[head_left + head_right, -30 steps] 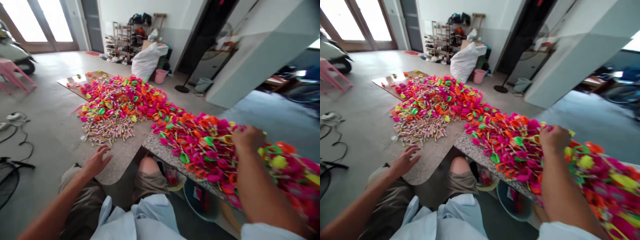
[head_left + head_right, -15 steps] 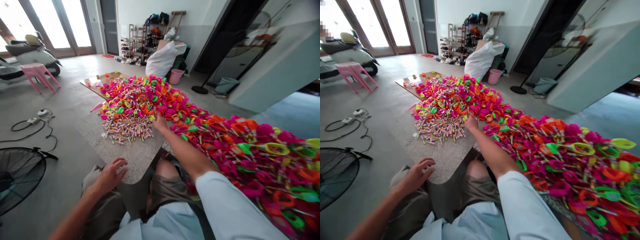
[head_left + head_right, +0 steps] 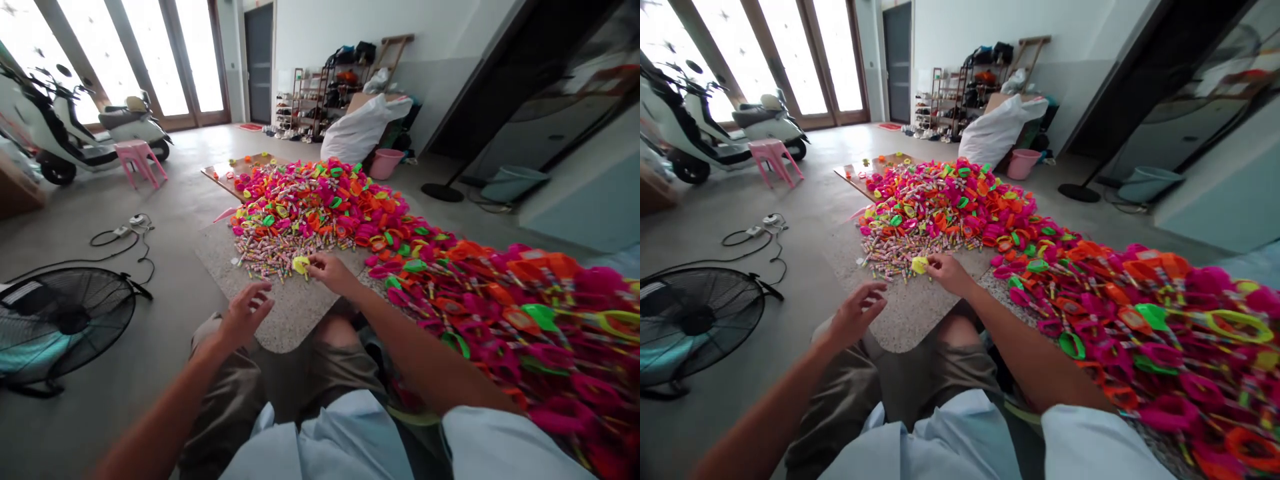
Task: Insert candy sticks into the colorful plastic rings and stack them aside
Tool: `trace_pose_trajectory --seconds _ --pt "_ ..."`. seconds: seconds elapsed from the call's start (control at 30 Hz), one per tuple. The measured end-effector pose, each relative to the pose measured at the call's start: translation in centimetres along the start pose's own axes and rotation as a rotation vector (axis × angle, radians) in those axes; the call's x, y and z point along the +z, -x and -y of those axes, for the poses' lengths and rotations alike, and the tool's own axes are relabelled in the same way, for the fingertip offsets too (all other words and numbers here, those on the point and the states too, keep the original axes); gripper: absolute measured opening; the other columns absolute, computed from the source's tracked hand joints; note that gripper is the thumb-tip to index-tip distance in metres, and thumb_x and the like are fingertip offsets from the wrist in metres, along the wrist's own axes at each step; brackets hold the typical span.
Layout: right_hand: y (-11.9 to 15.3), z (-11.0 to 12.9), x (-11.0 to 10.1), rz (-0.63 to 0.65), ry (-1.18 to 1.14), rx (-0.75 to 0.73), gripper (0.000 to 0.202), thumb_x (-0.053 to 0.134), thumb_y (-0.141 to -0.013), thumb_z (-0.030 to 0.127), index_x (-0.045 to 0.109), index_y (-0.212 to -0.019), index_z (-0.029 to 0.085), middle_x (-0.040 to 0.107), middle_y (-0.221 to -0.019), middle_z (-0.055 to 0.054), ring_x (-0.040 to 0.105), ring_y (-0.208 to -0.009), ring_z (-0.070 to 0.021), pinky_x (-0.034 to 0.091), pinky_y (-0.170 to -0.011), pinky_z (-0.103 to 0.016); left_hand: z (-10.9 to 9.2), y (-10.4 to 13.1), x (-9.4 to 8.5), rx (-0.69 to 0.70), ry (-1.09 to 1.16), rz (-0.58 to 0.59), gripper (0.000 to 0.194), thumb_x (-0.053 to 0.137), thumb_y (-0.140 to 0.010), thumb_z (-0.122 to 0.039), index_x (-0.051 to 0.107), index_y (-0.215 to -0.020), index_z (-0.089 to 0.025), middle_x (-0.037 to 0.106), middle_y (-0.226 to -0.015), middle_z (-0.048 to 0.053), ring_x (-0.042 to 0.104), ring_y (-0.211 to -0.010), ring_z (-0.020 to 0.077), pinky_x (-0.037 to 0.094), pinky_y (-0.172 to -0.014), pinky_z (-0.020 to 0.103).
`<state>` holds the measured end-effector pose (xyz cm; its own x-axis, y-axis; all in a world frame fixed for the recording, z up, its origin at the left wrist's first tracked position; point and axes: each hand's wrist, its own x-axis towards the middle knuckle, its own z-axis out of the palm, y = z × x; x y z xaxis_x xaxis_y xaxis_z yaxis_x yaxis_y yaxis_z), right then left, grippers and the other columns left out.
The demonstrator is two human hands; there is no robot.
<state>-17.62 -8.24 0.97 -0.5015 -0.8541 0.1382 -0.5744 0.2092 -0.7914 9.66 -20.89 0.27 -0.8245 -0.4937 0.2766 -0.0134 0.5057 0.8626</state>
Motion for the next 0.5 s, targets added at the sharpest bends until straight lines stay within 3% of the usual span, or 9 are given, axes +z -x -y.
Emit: trace_pose_trajectory --seconds 0.07,0.13,0.27,0.37,0.5 --pt "3.1 1.7 0.9 0.084 -0.159 -0.171 0.021 0.07 -0.091 0.039 0.081 -0.102 0.025 0.076 -0.08 0.002 0.065 -0.066 -0.0157 0.051 -0.06 -0.026 -0.9 -0.6 1.6 0.046 0.026 -0.045 0.041 0.068 -0.097 -0.038 0.062 -0.135 -0.023 0.067 -0.134 0.013 0.071 -0.098 0.0156 0.061 -0.075 0.026" --pt "5.6 3.1 1.7 0.119 -0.234 -0.247 0.013 0.075 -0.087 0.032 0.082 -0.098 0.029 0.076 -0.08 0.002 0.065 -0.066 -0.0167 0.052 -0.059 -0.029 -1.3 -0.8 2.9 0.077 0.014 -0.065 0.041 0.068 -0.096 -0.038 0.062 -0.133 -0.023 0.065 -0.134 0.013 0.069 -0.096 0.0146 0.058 -0.071 0.024" --pt "7.9 3.3 2.7 0.179 -0.307 -0.244 0.013 0.079 -0.084 0.023 0.083 -0.096 0.029 0.079 -0.083 0.001 0.07 -0.067 -0.0187 0.056 -0.061 -0.031 -0.8 0.2 4.0 0.032 -0.037 0.005 0.024 0.07 -0.094 -0.04 0.072 -0.106 -0.019 0.07 -0.096 0.004 0.063 -0.076 0.0118 0.051 -0.065 0.021" --pt "7.1 0.8 2.5 0.242 -0.228 -0.085 0.019 0.082 -0.084 0.026 0.083 -0.103 0.026 0.081 -0.087 0.0 0.072 -0.067 -0.0192 0.057 -0.06 -0.03 0.3 1.4 3.7 -0.101 0.002 0.021 0.031 0.075 -0.089 -0.047 0.07 -0.097 -0.017 0.063 -0.078 -0.001 0.055 -0.065 0.0101 0.045 -0.058 0.02" --pt "3.6 -4.1 1.0 -0.068 0.135 0.197 0.015 0.07 -0.094 0.026 0.082 -0.101 0.019 0.081 -0.093 -0.004 0.073 -0.082 -0.0194 0.056 -0.078 -0.029 1.6 2.6 2.9 -0.235 0.159 0.011 0.042 0.076 -0.086 -0.056 0.066 -0.097 -0.018 0.062 -0.082 -0.001 0.05 -0.062 0.0081 0.045 -0.055 0.018"
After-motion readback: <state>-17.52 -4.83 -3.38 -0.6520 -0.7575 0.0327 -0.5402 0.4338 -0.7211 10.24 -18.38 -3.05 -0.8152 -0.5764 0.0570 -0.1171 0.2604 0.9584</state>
